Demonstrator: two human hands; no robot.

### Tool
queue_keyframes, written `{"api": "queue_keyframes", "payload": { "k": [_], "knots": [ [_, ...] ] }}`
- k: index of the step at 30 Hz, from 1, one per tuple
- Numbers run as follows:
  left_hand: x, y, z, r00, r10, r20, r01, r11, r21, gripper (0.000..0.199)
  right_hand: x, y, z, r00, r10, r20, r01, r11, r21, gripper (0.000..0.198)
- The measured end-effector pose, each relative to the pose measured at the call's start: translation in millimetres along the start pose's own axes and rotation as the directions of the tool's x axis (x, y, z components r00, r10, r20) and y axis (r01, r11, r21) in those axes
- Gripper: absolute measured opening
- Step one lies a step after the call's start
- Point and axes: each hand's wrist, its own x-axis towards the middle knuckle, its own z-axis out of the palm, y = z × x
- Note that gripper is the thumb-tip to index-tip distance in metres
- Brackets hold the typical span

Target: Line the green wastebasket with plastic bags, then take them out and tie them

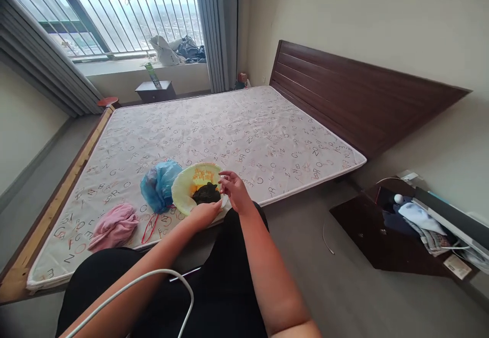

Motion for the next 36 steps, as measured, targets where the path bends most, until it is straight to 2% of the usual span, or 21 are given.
{"api": "queue_keyframes", "payload": {
  "k": [2, 5, 7, 9, 10, 11, 12, 14, 16, 17, 18, 19, 21, 22, 23, 24, 26, 28, 31, 33, 36],
  "knots": [
    [3.6, 0.2, -1.0, 1.0, 0.02, 0.016, -0.019, 1.0, -0.021, 0.05, -5.4, -6.0, 21.6, 0.999, -0.016, 0.049, 0.018, 0.999, -0.047, 0.036],
    [1.1, -6.8, -3.7, 0.999, -0.011, -0.032, 0.009, 0.998, -0.063, 0.047, -5.6, -9.8, 34.7, 0.998, -0.062, 0.018, 0.062, 0.998, -0.006, 0.042],
    [-10.3, -17.2, -3.4, 0.992, -0.043, -0.117, 0.03, 0.993, -0.112, 0.047, -1.2, -8.3, 29.0, 0.994, -0.089, -0.055, 0.087, 0.995, -0.045, 0.044],
    [-30.2, -31.5, 2.2, 0.967, -0.097, -0.234, 0.06, 0.985, -0.162, 0.045, 4.3, -2.6, 15.6, 0.983, -0.106, -0.151, 0.074, 0.976, -0.203, 0.046],
    [-42.3, -39.7, 7.7, 0.936, -0.154, -0.316, 0.096, 0.977, -0.191, 0.045, 6.6, 1.9, 7.7, 0.974, -0.116, -0.197, 0.048, 0.947, -0.319, 0.049],
    [-54.9, -48.4, 14.8, 0.879, -0.232, -0.417, 0.144, 0.962, -0.233, 0.044, 8.1, 7.2, -0.1, 0.964, -0.126, -0.233, 0.009, 0.895, -0.446, 0.052],
    [-67.0, -57.2, 23.1, 0.792, -0.32, -0.52, 0.191, 0.939, -0.288, 0.041, 8.8, 13.2, -7.1, 0.957, -0.13, -0.258, -0.042, 0.82, -0.57, 0.057],
    [-86.5, -74.3, 40.6, 0.564, -0.475, -0.676, 0.231, 0.876, -0.423, 0.034, 7.5, 26.0, -17.1, 0.957, -0.099, -0.273, -0.152, 0.63, -0.762, 0.064],
    [-95.8, -89.2, 54.6, 0.349, -0.608, -0.713, 0.16, 0.788, -0.594, 0.04, 3.9, 37.9, -21.4, 0.965, -0.024, -0.261, -0.219, 0.475, -0.852, 0.066],
    [-96.5, -95.5, 59.1, 0.291, -0.699, -0.653, 0.086, 0.699, -0.71, 0.046, 2.0, 43.1, -22.0, 0.968, 0.011, -0.25, -0.23, 0.434, -0.871, 0.065],
    [-95.4, -100.8, 61.9, 0.277, -0.796, -0.538, 0.007, 0.561, -0.828, 0.051, 0.4, 47.8, -22.2, 0.971, 0.034, -0.236, -0.229, 0.413, -0.882, 0.064],
    [-92.9, -105.3, 63.6, 0.316, -0.869, -0.381, -0.058, 0.383, -0.922, 0.053, -0.8, 52.1, -22.5, 0.973, 0.041, -0.225, -0.222, 0.407, -0.886, 0.063],
    [-87.4, -110.9, 65.7, 0.505, -0.861, -0.064, -0.076, 0.029, -0.997, 0.049, -1.7, 60.4, -25.2, 0.974, 0.021, -0.224, -0.212, 0.413, -0.886, 0.059],
    [-85.4, -112.1, 67.0, 0.607, -0.793, 0.047, -0.046, -0.094, -0.994, 0.046, -1.6, 64.7, -28.0, 0.973, 0.002, -0.23, -0.209, 0.426, -0.88, 0.058],
    [-84.1, -112.3, 68.8, 0.689, -0.715, 0.119, -0.019, -0.182, -0.983, 0.042, -1.5, 69.3, -31.9, 0.972, -0.014, -0.234, -0.203, 0.448, -0.871, 0.058],
    [-83.5, -111.8, 70.8, 0.743, -0.649, 0.162, -0.006, -0.247, -0.969, 0.038, -1.5, 74.2, -36.7, 0.971, -0.023, -0.236, -0.197, 0.478, -0.856, 0.059],
    [-83.2, -109.7, 74.6, 0.791, -0.574, 0.211, -0.014, -0.362, -0.932, 0.033, -2.4, 84.2, -47.7, 0.966, -0.017, -0.257, -0.204, 0.561, -0.803, 0.06],
    [-83.0, -108.8, 75.2, 0.785, -0.579, 0.217, -0.051, -0.41, -0.911, 0.033, -4.4, 93.1, -58.3, 0.953, -0.01, -0.304, -0.227, 0.642, -0.732, 0.06],
    [-83.1, -112.8, 66.6, 0.725, -0.674, 0.142, -0.131, -0.338, -0.932, 0.03, -6.8, 100.8, -67.8, 0.93, -0.04, -0.365, -0.235, 0.699, -0.675, 0.061],
    [-85.6, -118.4, 55.6, 0.624, -0.78, 0.051, -0.192, -0.217, -0.957, 0.026, -7.2, 102.1, -68.3, 0.926, -0.078, -0.37, -0.222, 0.679, -0.7, 0.063],
    [-95.8, -124.0, 35.1, 0.456, -0.884, -0.101, -0.229, -0.007, -0.973, 0.021, -7.8, 101.9, -60.2, 0.917, -0.146, -0.372, -0.225, 0.58, -0.783, 0.065]
  ]
}}
